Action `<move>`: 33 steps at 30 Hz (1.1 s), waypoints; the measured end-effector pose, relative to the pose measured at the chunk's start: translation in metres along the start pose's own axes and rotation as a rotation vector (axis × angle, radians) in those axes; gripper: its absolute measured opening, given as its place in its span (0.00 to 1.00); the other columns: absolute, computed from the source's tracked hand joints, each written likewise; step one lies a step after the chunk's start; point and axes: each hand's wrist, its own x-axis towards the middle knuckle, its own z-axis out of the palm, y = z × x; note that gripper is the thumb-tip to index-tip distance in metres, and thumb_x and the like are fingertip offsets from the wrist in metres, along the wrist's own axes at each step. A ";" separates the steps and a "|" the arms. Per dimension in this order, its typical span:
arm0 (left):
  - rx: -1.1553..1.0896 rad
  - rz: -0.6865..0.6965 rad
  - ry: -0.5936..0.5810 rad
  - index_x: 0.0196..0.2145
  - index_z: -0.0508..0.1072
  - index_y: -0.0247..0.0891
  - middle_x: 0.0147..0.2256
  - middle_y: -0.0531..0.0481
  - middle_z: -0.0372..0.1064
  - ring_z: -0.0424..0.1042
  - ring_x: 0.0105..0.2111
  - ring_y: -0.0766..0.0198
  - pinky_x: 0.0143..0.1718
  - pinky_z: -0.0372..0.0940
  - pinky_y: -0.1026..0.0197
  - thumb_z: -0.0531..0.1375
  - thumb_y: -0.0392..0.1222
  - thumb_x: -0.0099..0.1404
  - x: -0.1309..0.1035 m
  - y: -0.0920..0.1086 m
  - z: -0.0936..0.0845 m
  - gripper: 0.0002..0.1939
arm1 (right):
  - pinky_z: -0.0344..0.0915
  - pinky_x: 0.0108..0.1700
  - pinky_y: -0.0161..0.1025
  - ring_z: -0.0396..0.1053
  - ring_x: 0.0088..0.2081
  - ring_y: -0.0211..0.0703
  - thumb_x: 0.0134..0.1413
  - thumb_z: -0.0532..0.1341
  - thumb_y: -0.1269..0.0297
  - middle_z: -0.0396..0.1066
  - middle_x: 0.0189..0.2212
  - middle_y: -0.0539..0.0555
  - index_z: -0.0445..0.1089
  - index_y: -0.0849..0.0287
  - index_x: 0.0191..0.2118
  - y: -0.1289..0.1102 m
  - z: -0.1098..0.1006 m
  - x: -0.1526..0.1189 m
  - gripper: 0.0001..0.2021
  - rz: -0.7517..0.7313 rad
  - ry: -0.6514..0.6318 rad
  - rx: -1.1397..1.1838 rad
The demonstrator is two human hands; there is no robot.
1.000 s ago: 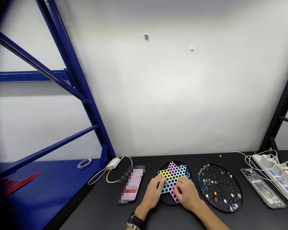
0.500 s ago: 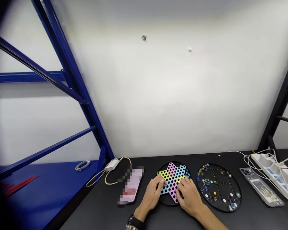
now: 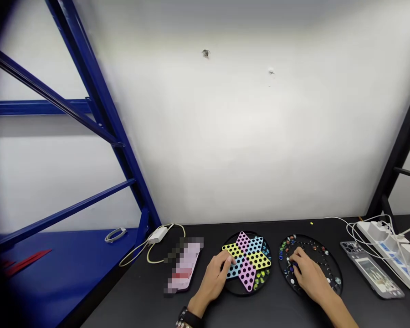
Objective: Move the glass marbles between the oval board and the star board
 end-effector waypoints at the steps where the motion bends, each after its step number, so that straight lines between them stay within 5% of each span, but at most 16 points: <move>1: 0.000 -0.002 0.002 0.31 0.73 0.43 0.34 0.48 0.75 0.73 0.35 0.57 0.44 0.64 0.56 0.42 0.56 0.76 0.000 -0.001 0.000 0.28 | 0.64 0.33 0.41 0.71 0.32 0.45 0.58 0.55 0.63 0.70 0.40 0.54 0.73 0.50 0.38 0.000 0.001 -0.001 0.09 -0.001 0.014 0.006; 8: 0.015 -0.001 0.015 0.31 0.73 0.43 0.35 0.49 0.75 0.73 0.36 0.57 0.45 0.64 0.56 0.41 0.58 0.76 -0.003 -0.006 0.002 0.29 | 0.64 0.35 0.41 0.70 0.30 0.47 0.53 0.62 0.60 0.71 0.28 0.52 0.74 0.51 0.25 -0.005 -0.005 0.007 0.08 0.029 -0.026 0.243; 13: 0.003 -0.003 0.018 0.31 0.73 0.43 0.34 0.49 0.75 0.73 0.36 0.58 0.46 0.64 0.56 0.40 0.60 0.76 -0.002 -0.007 0.002 0.30 | 0.66 0.33 0.40 0.71 0.36 0.49 0.45 0.70 0.53 0.75 0.36 0.54 0.78 0.53 0.37 -0.019 -0.031 0.013 0.13 0.348 0.085 0.992; 16: 0.004 -0.007 0.021 0.31 0.73 0.43 0.34 0.49 0.75 0.73 0.35 0.58 0.46 0.65 0.56 0.39 0.61 0.76 -0.002 -0.006 0.002 0.31 | 0.63 0.30 0.37 0.68 0.32 0.42 0.42 0.72 0.57 0.73 0.36 0.51 0.77 0.52 0.36 -0.026 -0.036 0.013 0.12 0.426 0.030 1.301; 20: 0.022 -0.012 0.017 0.31 0.73 0.44 0.34 0.49 0.75 0.73 0.35 0.57 0.45 0.65 0.56 0.39 0.62 0.75 -0.002 -0.003 0.000 0.32 | 0.48 0.23 0.35 0.51 0.21 0.36 0.47 0.65 0.55 0.58 0.19 0.44 0.72 0.53 0.26 -0.024 -0.021 0.010 0.09 0.424 -0.137 0.968; 23: 0.027 -0.012 0.014 0.30 0.73 0.44 0.34 0.49 0.75 0.73 0.35 0.57 0.44 0.65 0.56 0.39 0.62 0.75 -0.002 -0.003 0.000 0.32 | 0.51 0.27 0.36 0.55 0.23 0.39 0.46 0.65 0.55 0.57 0.17 0.45 0.70 0.52 0.25 -0.022 -0.004 0.006 0.08 0.299 -0.105 0.473; 26: 0.021 -0.021 0.007 0.31 0.73 0.44 0.35 0.49 0.75 0.73 0.36 0.57 0.47 0.65 0.56 0.39 0.61 0.76 -0.003 -0.005 0.001 0.31 | 0.54 0.31 0.38 0.61 0.27 0.43 0.46 0.65 0.55 0.64 0.20 0.47 0.69 0.51 0.25 -0.024 0.006 0.002 0.08 0.226 -0.063 0.242; 29: 0.009 -0.024 0.010 0.31 0.73 0.44 0.34 0.50 0.75 0.73 0.36 0.58 0.48 0.65 0.55 0.40 0.61 0.76 -0.003 -0.007 0.002 0.30 | 0.55 0.32 0.38 0.61 0.26 0.42 0.48 0.65 0.53 0.63 0.19 0.47 0.69 0.52 0.24 -0.029 0.003 0.004 0.11 0.218 -0.078 0.332; 33: -0.005 -0.012 0.018 0.31 0.73 0.43 0.34 0.50 0.75 0.73 0.36 0.58 0.48 0.64 0.56 0.41 0.60 0.76 -0.003 -0.007 0.002 0.30 | 0.49 0.23 0.35 0.53 0.21 0.36 0.50 0.64 0.45 0.61 0.20 0.46 0.65 0.54 0.23 -0.030 -0.012 0.017 0.19 0.380 -0.066 0.881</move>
